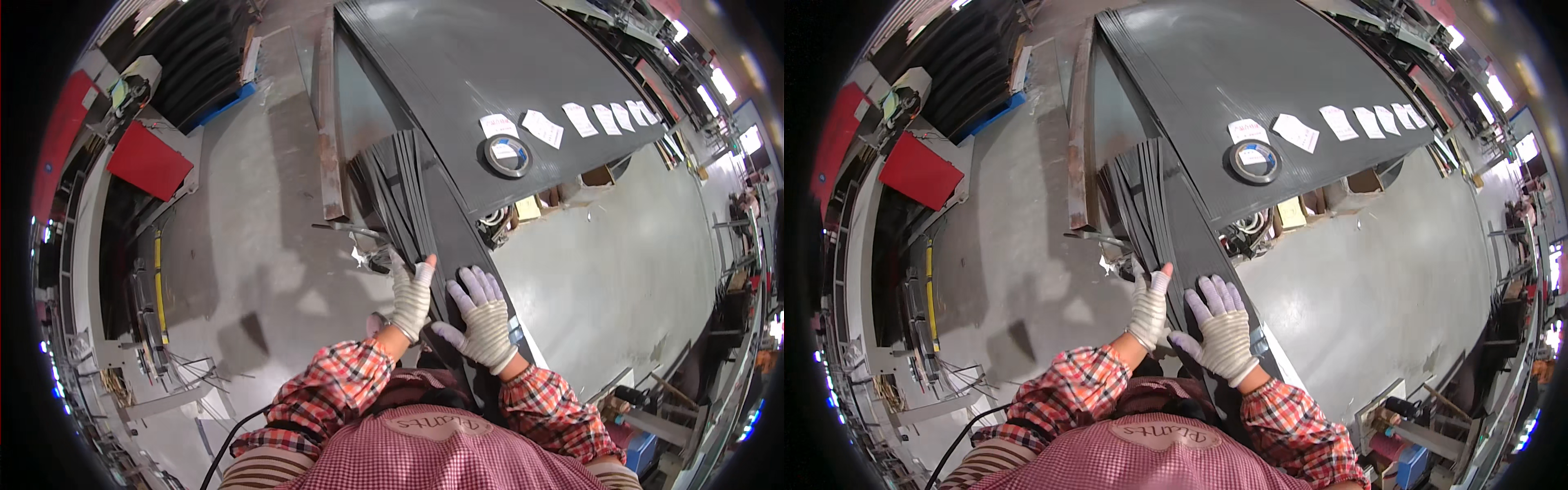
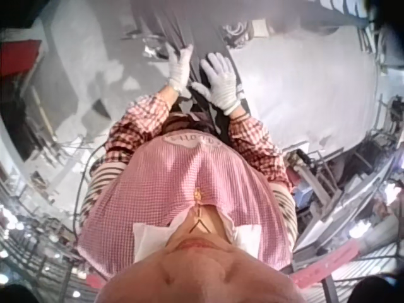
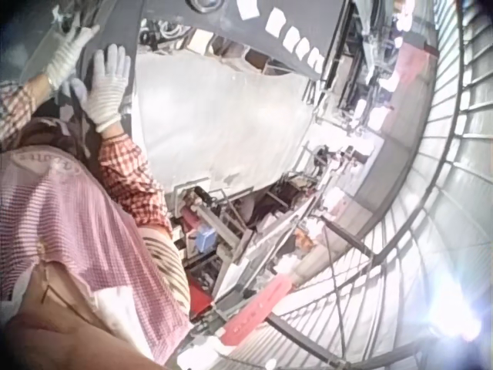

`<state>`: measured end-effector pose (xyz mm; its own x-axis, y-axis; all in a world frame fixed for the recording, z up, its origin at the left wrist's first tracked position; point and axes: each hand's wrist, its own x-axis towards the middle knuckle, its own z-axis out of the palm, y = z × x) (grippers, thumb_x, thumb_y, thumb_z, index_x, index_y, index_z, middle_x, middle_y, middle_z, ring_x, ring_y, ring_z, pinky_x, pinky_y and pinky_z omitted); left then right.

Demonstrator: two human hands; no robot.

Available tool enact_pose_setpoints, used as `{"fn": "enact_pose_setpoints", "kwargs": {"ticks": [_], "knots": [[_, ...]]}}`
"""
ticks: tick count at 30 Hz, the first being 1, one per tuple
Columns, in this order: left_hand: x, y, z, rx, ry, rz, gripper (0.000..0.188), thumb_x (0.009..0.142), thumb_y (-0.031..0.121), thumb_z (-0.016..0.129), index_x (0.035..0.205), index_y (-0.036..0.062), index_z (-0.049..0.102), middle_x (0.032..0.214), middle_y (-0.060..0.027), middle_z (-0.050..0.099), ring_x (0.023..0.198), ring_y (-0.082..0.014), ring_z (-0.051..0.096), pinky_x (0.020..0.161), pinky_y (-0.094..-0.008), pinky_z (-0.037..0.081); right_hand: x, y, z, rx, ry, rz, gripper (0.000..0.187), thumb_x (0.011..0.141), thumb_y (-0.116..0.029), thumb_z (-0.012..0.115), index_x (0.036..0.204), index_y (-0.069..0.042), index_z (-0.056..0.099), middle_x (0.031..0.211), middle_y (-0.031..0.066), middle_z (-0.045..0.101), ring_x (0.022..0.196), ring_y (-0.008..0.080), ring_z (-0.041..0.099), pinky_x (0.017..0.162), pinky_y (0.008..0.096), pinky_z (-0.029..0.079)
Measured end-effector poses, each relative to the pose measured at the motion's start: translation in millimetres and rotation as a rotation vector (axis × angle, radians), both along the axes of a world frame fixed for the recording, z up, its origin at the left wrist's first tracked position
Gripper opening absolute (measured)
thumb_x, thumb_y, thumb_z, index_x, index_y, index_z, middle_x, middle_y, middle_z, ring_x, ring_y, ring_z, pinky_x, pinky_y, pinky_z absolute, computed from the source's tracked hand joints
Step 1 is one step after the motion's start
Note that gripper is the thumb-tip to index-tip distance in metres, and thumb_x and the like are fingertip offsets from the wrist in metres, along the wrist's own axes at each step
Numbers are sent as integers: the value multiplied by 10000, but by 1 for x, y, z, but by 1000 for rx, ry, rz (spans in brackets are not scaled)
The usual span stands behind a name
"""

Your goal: The recorder sticks product qualification labels onto a stack of panels and uses tape to secure them.

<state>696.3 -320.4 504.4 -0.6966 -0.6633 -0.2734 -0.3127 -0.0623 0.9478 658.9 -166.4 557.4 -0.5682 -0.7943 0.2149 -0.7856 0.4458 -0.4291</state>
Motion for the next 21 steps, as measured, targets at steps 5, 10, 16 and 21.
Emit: {"fn": "enact_pose_setpoints", "kwargs": {"ticks": [5, 10, 16, 21], "knots": [[-25, -26, 16, -365, -234, -7, 974, 801, 561, 591, 1413, -75, 179, 1376, -379, 281, 1317, -452, 272, 1105, -414, 227, 1, 8, 1, 76, -23, 20, 645, 764, -473, 651, 1219, -31, 533, 1316, 211, 437, 1267, 386, 369, 1069, 511, 250], [-65, -67, 21, -456, -420, -13, 969, 802, 581, 566, 1408, -73, 188, 1338, -375, 338, 1275, -447, 339, 1073, -443, 282, 2, 5, 2, 24, -30, 0, 645, 760, -469, 657, 1225, -39, 534, 1308, 207, 448, 1258, 387, 382, 1068, 514, 252], [-93, -87, 10, -927, -218, -35, 980, 753, 427, 685, 1429, -27, 138, 1428, -336, 206, 1320, -450, 256, 1093, -427, 263, 0, 5, 1, 32, -61, -9, 624, 759, -463, 660, 1217, -55, 548, 1306, 200, 452, 1249, 386, 391, 1066, 517, 255], [-114, -120, 35, -648, -141, 10, 901, 803, 387, 651, 1437, -2, 143, 1437, -351, 167, 1328, -464, 231, 1090, -440, 268, -1, 3, 1, 72, -64, -7, 622, 757, -468, 658, 1218, -64, 554, 1318, 207, 442, 1252, 402, 381, 1061, 529, 251]]}}
